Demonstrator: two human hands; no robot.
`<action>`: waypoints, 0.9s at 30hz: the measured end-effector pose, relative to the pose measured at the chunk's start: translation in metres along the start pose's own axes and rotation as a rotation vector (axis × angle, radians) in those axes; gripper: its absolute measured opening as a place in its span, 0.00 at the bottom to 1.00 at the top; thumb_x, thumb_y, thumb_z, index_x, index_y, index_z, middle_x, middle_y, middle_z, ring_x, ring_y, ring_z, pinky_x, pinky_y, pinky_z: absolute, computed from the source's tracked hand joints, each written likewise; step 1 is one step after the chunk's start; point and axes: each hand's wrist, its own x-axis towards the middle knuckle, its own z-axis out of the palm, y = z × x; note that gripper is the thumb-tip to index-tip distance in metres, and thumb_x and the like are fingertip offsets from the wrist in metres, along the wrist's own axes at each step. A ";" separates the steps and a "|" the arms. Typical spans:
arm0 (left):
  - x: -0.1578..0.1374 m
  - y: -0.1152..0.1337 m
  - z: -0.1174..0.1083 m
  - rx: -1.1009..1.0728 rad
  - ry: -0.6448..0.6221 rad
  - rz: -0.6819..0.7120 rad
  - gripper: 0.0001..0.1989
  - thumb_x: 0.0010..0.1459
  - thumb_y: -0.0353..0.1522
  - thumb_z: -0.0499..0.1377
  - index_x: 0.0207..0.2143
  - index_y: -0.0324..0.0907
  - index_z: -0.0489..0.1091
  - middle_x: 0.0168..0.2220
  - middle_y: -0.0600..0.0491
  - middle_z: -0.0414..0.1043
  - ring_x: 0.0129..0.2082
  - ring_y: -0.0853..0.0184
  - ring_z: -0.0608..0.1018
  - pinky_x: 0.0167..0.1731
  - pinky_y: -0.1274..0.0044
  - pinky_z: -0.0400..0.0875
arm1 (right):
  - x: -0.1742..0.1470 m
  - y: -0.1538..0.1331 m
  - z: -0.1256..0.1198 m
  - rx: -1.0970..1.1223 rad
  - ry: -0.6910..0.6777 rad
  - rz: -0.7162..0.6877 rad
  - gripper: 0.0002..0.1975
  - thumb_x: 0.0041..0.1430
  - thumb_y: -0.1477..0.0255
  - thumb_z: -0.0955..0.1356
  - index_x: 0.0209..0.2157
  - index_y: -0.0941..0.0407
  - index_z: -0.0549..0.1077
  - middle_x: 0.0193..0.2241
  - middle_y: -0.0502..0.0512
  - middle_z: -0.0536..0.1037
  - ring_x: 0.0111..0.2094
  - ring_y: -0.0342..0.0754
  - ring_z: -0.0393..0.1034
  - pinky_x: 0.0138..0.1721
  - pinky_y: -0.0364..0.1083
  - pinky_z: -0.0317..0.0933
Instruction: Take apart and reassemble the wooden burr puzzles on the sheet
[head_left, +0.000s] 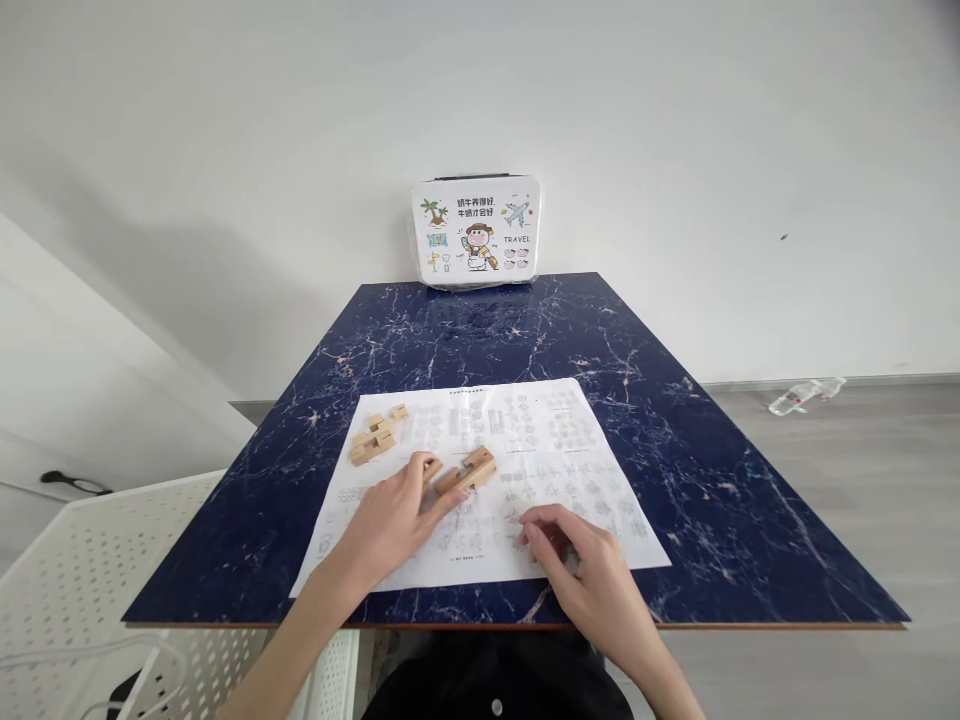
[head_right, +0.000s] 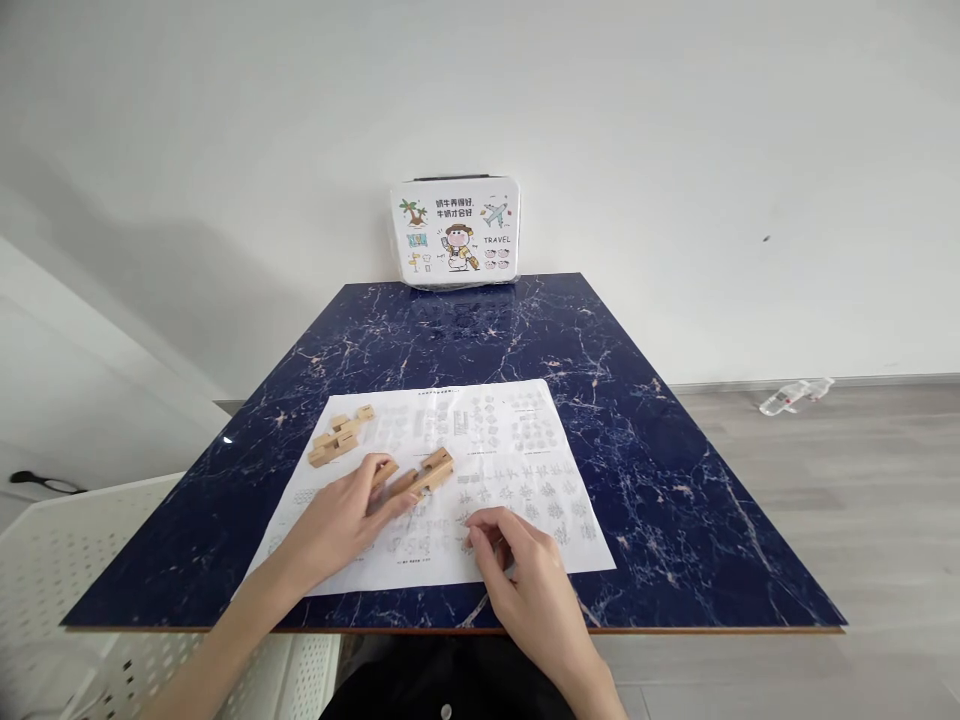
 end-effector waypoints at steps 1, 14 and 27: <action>-0.004 -0.004 -0.001 -0.067 0.029 -0.020 0.28 0.65 0.59 0.53 0.51 0.46 0.62 0.36 0.48 0.76 0.31 0.55 0.79 0.28 0.71 0.65 | 0.000 0.001 0.000 0.000 -0.006 0.005 0.13 0.76 0.60 0.62 0.44 0.51 0.75 0.33 0.52 0.79 0.33 0.49 0.72 0.34 0.46 0.63; -0.038 -0.003 0.014 -1.342 0.246 -0.182 0.27 0.66 0.54 0.59 0.55 0.43 0.69 0.33 0.56 0.66 0.18 0.78 0.56 0.15 0.83 0.50 | -0.003 0.006 0.003 -0.017 0.004 0.016 0.13 0.75 0.60 0.63 0.44 0.51 0.76 0.36 0.54 0.80 0.36 0.51 0.75 0.37 0.47 0.66; -0.040 -0.005 0.020 -1.308 0.276 -0.141 0.22 0.67 0.49 0.62 0.53 0.43 0.71 0.32 0.55 0.67 0.22 0.74 0.61 0.19 0.82 0.53 | -0.003 0.009 0.005 -0.042 0.015 0.052 0.15 0.74 0.56 0.64 0.44 0.51 0.76 0.36 0.55 0.81 0.35 0.51 0.76 0.34 0.47 0.67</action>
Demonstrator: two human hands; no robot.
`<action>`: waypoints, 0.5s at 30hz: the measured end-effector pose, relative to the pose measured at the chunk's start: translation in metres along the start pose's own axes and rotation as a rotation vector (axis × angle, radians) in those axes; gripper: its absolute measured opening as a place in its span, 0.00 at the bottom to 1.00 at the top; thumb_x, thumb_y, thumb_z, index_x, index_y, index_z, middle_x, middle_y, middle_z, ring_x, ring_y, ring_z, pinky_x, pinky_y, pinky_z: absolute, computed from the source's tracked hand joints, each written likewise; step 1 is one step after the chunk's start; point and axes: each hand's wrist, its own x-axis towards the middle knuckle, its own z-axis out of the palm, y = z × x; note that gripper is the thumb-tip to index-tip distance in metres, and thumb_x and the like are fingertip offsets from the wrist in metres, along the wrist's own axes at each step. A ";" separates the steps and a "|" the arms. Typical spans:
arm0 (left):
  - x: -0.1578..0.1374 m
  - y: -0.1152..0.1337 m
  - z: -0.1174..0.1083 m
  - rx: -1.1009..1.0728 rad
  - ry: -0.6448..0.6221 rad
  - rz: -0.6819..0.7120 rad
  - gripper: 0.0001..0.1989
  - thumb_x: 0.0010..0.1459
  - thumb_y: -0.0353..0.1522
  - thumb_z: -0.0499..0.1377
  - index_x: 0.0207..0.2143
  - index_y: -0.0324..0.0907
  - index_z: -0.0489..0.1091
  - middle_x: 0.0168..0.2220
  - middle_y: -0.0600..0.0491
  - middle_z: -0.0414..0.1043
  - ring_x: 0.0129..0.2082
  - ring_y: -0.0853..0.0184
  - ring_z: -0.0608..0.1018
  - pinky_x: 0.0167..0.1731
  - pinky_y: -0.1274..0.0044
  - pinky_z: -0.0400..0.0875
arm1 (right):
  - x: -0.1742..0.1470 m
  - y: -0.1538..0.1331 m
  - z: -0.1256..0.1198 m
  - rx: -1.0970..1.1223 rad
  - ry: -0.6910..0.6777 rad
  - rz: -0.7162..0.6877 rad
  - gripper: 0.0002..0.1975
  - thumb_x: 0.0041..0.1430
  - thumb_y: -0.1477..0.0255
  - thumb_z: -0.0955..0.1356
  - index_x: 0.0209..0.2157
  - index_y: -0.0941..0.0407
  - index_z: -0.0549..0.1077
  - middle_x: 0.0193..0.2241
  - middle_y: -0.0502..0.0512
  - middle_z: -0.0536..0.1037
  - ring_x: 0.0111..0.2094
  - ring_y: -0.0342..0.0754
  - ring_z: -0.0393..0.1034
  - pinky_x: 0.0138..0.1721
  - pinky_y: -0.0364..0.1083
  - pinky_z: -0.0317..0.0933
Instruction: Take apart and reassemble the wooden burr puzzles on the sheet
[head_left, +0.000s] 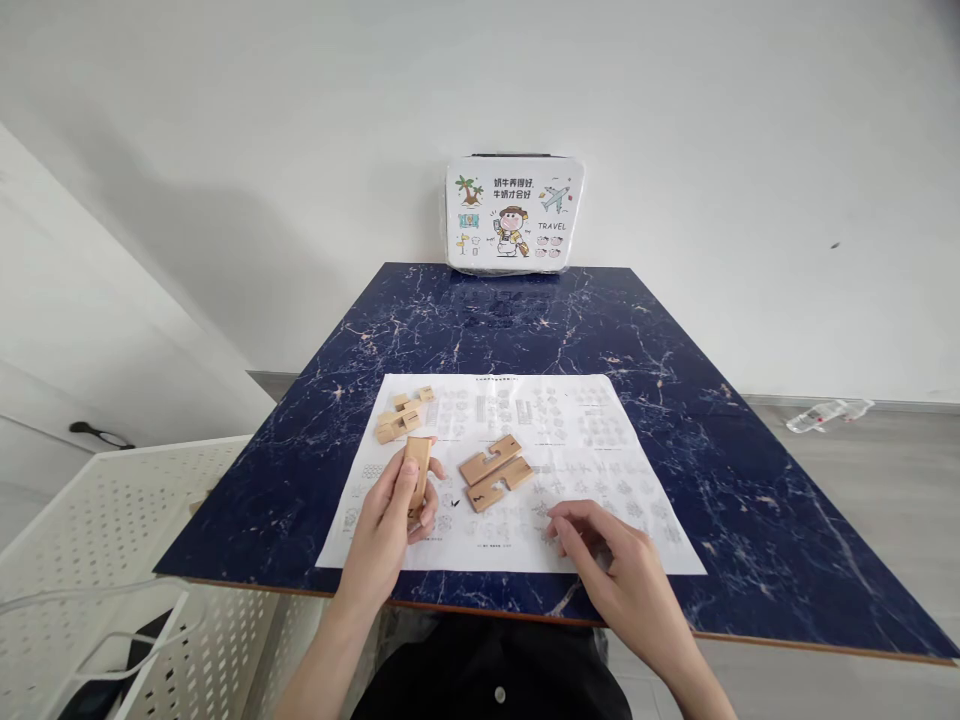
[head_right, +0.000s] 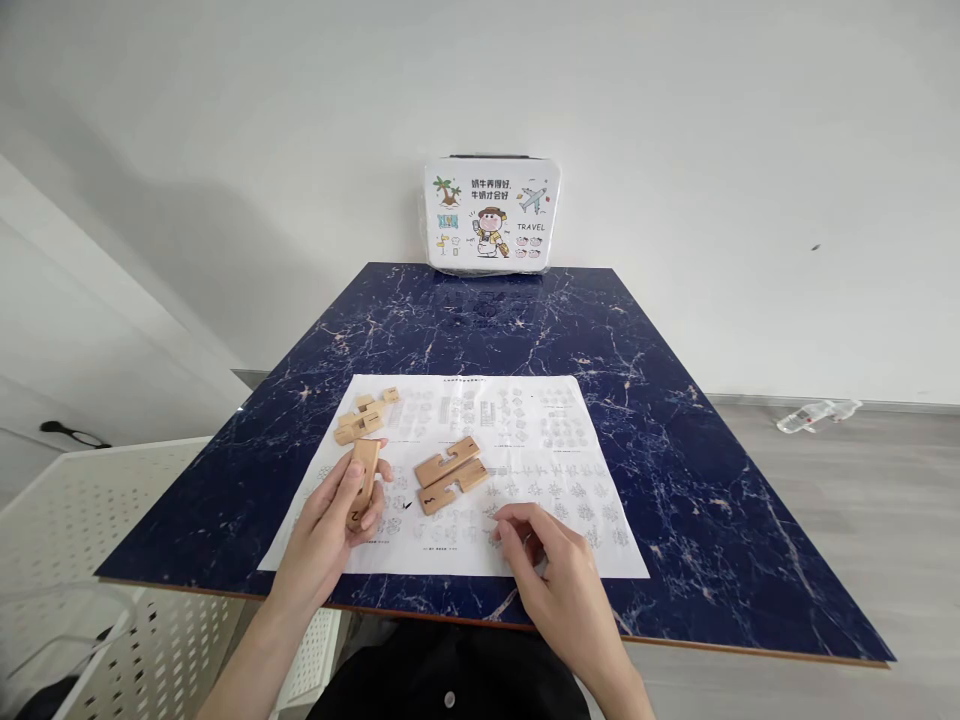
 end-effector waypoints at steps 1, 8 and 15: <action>0.000 0.000 0.000 0.050 -0.021 0.009 0.21 0.68 0.49 0.60 0.51 0.43 0.72 0.30 0.55 0.66 0.22 0.73 0.63 0.18 0.82 0.53 | 0.000 -0.001 0.000 -0.004 -0.002 0.001 0.15 0.74 0.56 0.64 0.44 0.51 0.76 0.36 0.54 0.81 0.35 0.51 0.76 0.34 0.47 0.66; -0.001 0.001 0.000 0.269 -0.094 0.014 0.22 0.72 0.50 0.55 0.33 0.42 0.69 0.25 0.58 0.59 0.19 0.75 0.54 0.20 0.78 0.50 | 0.002 -0.005 0.000 -0.061 -0.003 -0.015 0.13 0.75 0.59 0.63 0.45 0.50 0.75 0.35 0.52 0.80 0.32 0.48 0.73 0.33 0.46 0.66; 0.003 -0.002 0.002 0.203 -0.067 0.052 0.17 0.74 0.47 0.53 0.41 0.44 0.68 0.32 0.56 0.59 0.25 0.72 0.57 0.25 0.76 0.57 | 0.013 -0.010 0.008 -0.164 0.045 -0.187 0.09 0.75 0.67 0.62 0.50 0.51 0.72 0.50 0.59 0.77 0.29 0.45 0.72 0.29 0.46 0.67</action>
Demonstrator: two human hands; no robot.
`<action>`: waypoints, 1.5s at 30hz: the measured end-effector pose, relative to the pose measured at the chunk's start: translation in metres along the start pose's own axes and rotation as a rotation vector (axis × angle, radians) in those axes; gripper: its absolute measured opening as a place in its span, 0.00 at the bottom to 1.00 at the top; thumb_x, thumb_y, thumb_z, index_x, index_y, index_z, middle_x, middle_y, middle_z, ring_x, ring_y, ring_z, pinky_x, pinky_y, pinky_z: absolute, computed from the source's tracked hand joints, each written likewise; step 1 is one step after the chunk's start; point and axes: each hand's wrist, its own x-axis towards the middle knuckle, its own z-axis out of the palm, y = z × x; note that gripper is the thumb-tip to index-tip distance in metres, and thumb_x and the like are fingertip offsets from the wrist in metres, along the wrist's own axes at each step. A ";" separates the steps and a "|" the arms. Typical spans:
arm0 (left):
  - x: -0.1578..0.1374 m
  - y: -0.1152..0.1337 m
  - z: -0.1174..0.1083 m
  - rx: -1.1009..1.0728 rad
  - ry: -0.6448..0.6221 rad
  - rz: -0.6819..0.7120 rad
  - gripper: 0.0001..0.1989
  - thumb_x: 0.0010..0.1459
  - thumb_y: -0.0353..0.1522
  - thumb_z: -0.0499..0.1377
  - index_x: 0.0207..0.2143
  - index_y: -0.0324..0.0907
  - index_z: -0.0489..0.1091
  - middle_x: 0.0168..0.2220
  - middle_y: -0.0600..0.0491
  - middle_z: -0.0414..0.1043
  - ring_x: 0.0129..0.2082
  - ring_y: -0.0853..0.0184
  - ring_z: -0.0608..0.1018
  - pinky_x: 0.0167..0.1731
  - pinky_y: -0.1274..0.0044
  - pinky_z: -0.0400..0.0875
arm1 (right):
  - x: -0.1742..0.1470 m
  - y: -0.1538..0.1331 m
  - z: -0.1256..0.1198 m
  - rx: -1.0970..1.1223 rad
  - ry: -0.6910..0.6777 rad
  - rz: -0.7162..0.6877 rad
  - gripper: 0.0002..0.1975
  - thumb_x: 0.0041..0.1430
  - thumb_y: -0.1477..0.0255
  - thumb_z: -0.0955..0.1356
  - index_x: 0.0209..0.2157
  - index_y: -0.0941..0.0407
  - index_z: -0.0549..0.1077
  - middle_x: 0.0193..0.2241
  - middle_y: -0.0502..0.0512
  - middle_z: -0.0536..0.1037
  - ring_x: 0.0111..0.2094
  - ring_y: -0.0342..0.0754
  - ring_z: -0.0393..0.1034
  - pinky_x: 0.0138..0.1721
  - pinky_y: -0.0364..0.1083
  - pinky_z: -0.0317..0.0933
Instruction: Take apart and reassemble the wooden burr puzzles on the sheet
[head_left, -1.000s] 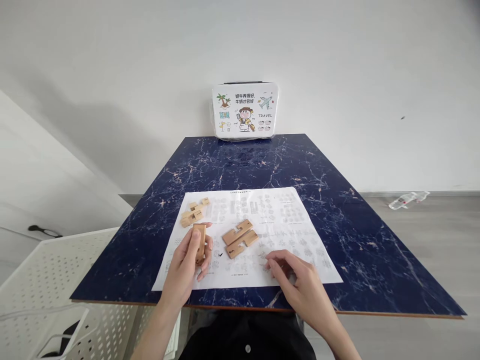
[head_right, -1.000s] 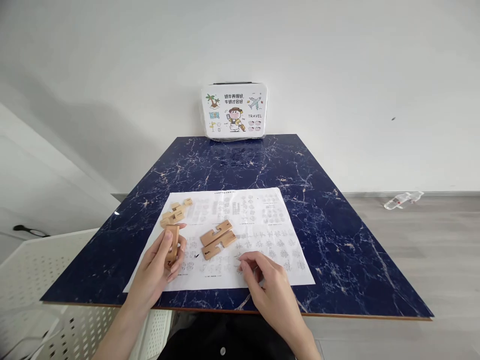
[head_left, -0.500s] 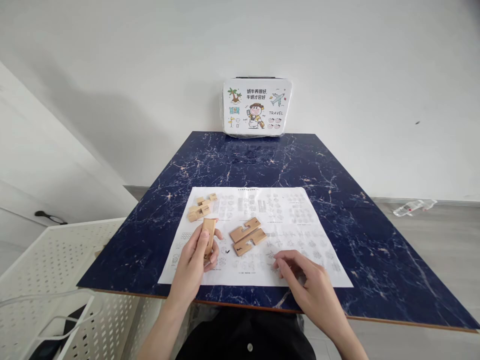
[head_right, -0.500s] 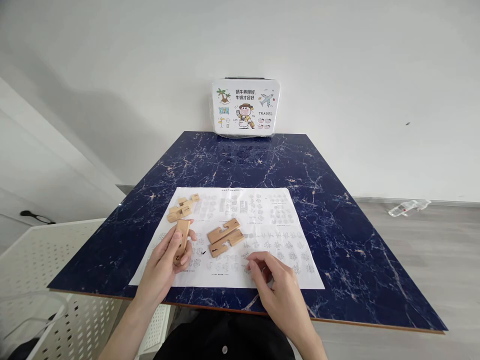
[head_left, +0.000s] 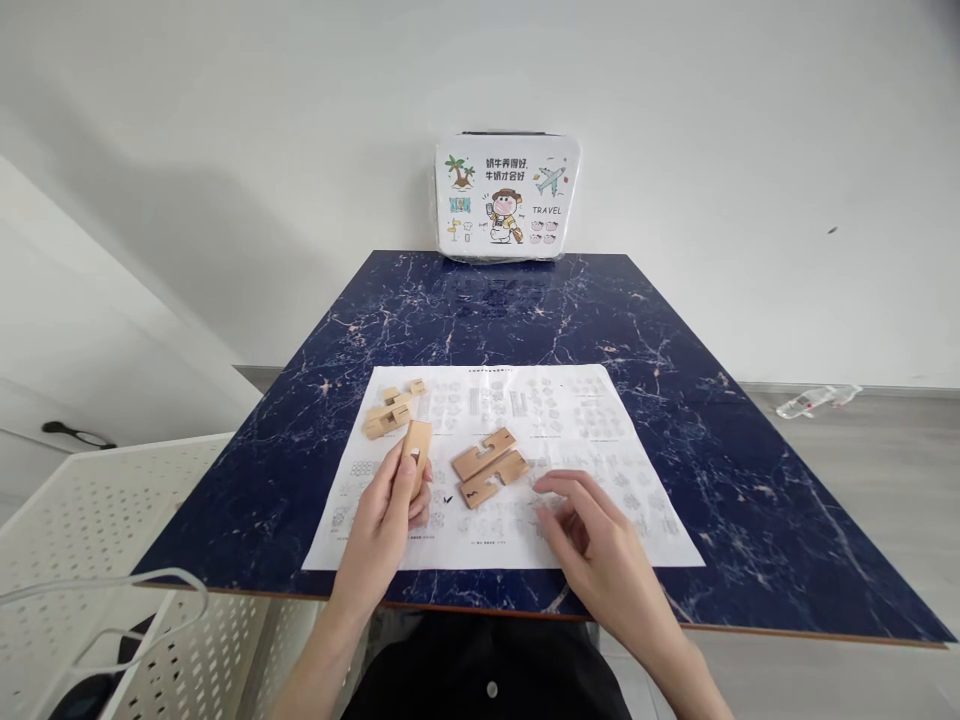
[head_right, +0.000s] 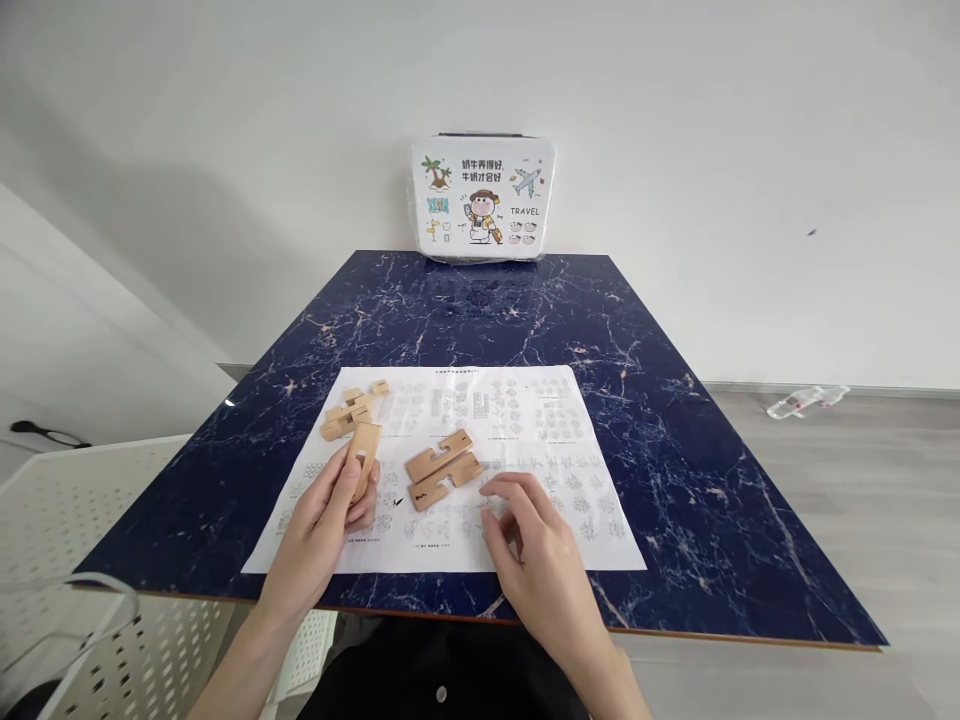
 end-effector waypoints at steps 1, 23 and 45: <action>0.000 0.000 0.000 -0.015 0.001 0.003 0.16 0.74 0.46 0.53 0.43 0.44 0.69 0.35 0.54 0.62 0.26 0.71 0.58 0.27 0.76 0.59 | 0.003 -0.001 0.003 -0.025 0.002 -0.027 0.09 0.75 0.68 0.62 0.52 0.51 0.71 0.55 0.61 0.74 0.29 0.45 0.73 0.30 0.47 0.68; -0.002 -0.001 -0.002 -0.057 0.001 -0.048 0.20 0.73 0.48 0.55 0.52 0.44 0.74 0.33 0.53 0.62 0.28 0.69 0.61 0.32 0.74 0.60 | 0.034 -0.007 0.012 -0.490 -0.167 -0.145 0.07 0.72 0.66 0.66 0.47 0.55 0.70 0.49 0.62 0.70 0.22 0.43 0.68 0.19 0.46 0.57; -0.008 0.000 0.000 0.066 0.074 0.006 0.21 0.70 0.44 0.60 0.59 0.47 0.76 0.39 0.50 0.74 0.45 0.58 0.75 0.46 0.73 0.71 | 0.021 -0.053 0.050 0.268 -0.073 0.088 0.16 0.77 0.61 0.57 0.36 0.52 0.64 0.22 0.45 0.68 0.20 0.43 0.60 0.24 0.44 0.52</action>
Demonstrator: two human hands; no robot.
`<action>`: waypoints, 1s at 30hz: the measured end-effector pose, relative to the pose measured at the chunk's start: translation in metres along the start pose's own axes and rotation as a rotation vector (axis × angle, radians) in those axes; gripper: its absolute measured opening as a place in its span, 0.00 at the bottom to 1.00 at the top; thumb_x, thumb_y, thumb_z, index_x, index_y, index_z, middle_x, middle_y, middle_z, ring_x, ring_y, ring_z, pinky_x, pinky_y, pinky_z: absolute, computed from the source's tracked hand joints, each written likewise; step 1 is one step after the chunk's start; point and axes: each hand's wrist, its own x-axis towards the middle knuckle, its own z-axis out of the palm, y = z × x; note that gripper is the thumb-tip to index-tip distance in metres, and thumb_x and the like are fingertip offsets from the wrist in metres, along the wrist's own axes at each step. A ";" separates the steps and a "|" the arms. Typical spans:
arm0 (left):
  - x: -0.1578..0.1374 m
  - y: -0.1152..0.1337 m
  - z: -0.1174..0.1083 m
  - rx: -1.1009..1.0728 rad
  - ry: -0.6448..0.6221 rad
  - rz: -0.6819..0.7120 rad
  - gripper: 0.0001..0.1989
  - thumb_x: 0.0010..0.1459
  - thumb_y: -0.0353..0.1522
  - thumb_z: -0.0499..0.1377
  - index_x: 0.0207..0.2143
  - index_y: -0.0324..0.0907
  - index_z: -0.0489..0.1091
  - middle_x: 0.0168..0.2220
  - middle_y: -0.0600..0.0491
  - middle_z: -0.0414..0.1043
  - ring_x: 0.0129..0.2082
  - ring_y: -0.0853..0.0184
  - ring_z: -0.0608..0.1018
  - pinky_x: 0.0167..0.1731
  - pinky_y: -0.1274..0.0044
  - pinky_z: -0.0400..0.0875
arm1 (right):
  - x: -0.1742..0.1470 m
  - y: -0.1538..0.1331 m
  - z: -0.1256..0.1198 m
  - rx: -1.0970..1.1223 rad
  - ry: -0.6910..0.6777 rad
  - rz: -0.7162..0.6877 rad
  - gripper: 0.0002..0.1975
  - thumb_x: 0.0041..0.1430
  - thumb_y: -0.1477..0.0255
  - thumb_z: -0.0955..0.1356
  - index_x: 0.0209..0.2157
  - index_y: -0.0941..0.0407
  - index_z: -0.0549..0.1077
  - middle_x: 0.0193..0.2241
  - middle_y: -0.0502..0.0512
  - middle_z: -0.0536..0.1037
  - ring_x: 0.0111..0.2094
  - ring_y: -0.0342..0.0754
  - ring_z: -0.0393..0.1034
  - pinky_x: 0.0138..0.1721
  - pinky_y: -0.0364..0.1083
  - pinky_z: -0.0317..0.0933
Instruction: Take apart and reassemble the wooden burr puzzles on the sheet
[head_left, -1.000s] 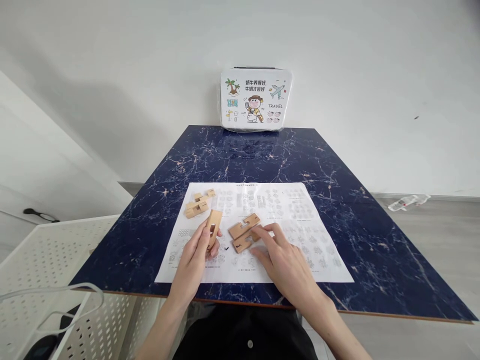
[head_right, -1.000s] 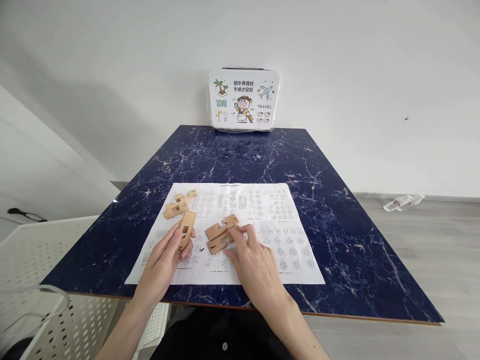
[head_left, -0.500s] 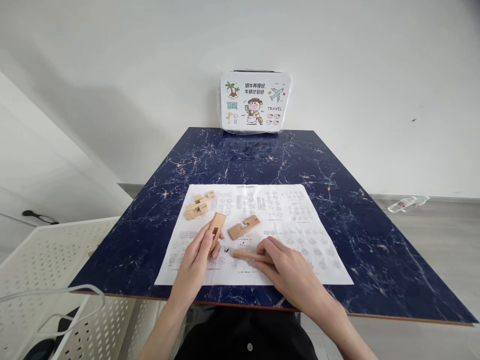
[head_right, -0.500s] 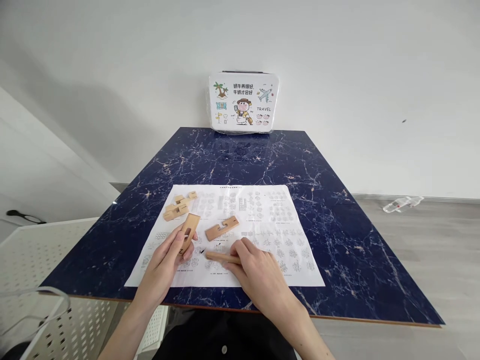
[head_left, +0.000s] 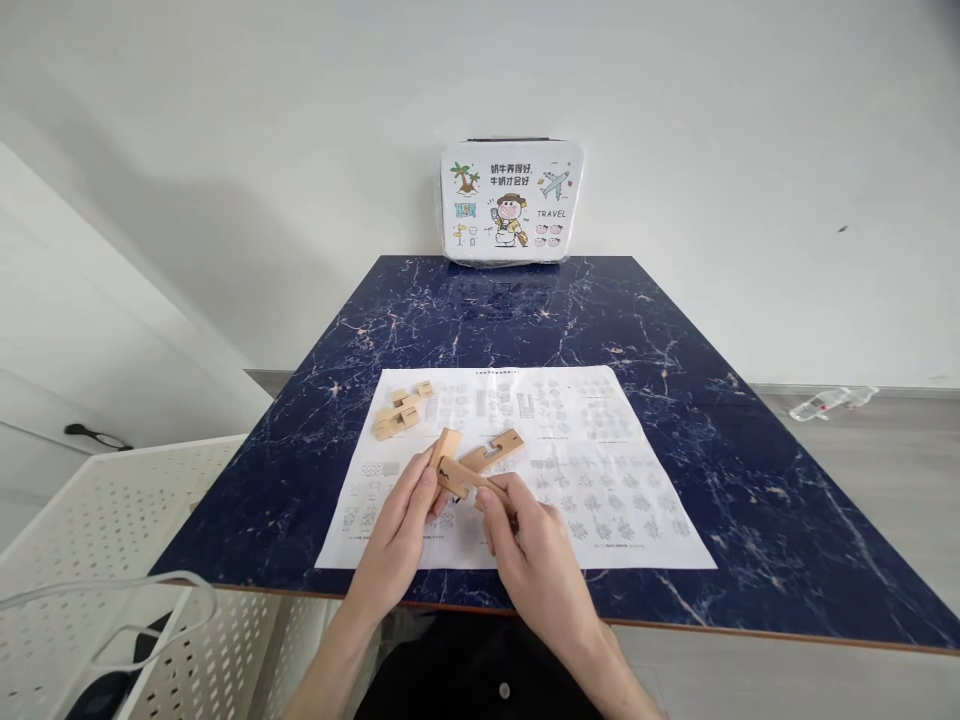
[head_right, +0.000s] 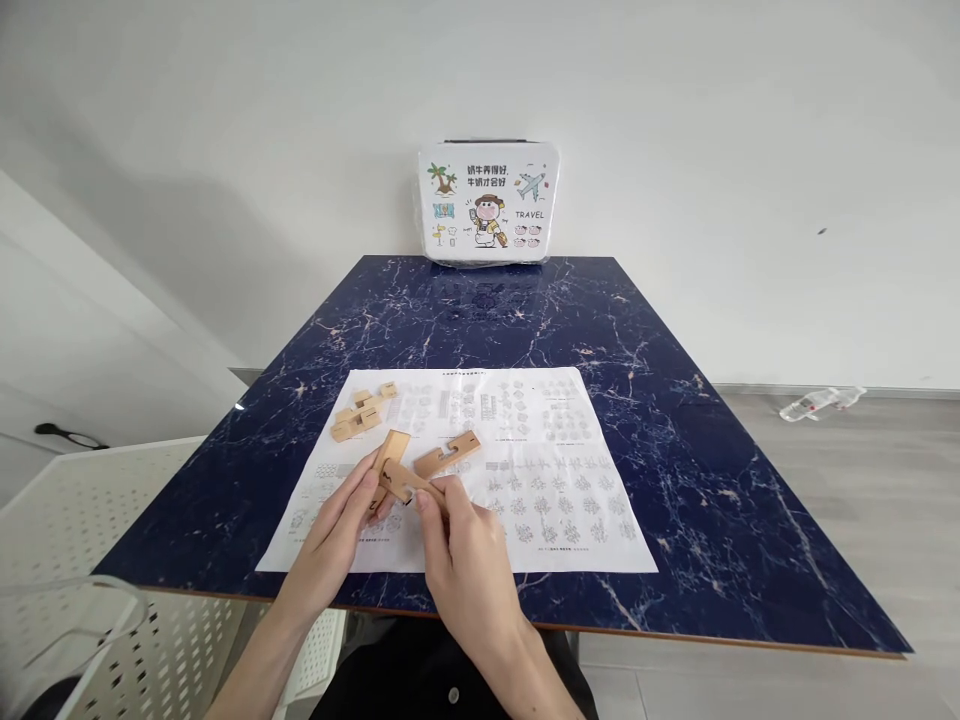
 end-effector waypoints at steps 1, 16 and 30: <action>0.000 0.000 0.000 0.021 -0.007 0.007 0.21 0.70 0.44 0.59 0.60 0.48 0.75 0.38 0.51 0.74 0.44 0.58 0.75 0.45 0.73 0.72 | 0.000 0.000 0.001 -0.013 0.006 -0.005 0.15 0.77 0.62 0.57 0.36 0.52 0.65 0.23 0.46 0.69 0.20 0.43 0.60 0.24 0.44 0.52; -0.011 0.005 0.005 0.177 -0.208 0.057 0.26 0.75 0.43 0.51 0.72 0.54 0.60 0.72 0.49 0.62 0.73 0.53 0.63 0.67 0.61 0.66 | -0.004 0.002 0.000 0.133 -0.036 0.051 0.18 0.77 0.58 0.59 0.34 0.52 0.65 0.22 0.46 0.65 0.21 0.43 0.56 0.23 0.43 0.51; -0.015 0.012 0.013 0.237 -0.246 0.091 0.24 0.75 0.42 0.52 0.70 0.54 0.63 0.71 0.53 0.64 0.74 0.54 0.61 0.73 0.60 0.56 | -0.005 0.002 0.002 0.188 -0.016 0.080 0.16 0.77 0.58 0.59 0.37 0.52 0.68 0.24 0.46 0.66 0.24 0.45 0.59 0.27 0.45 0.54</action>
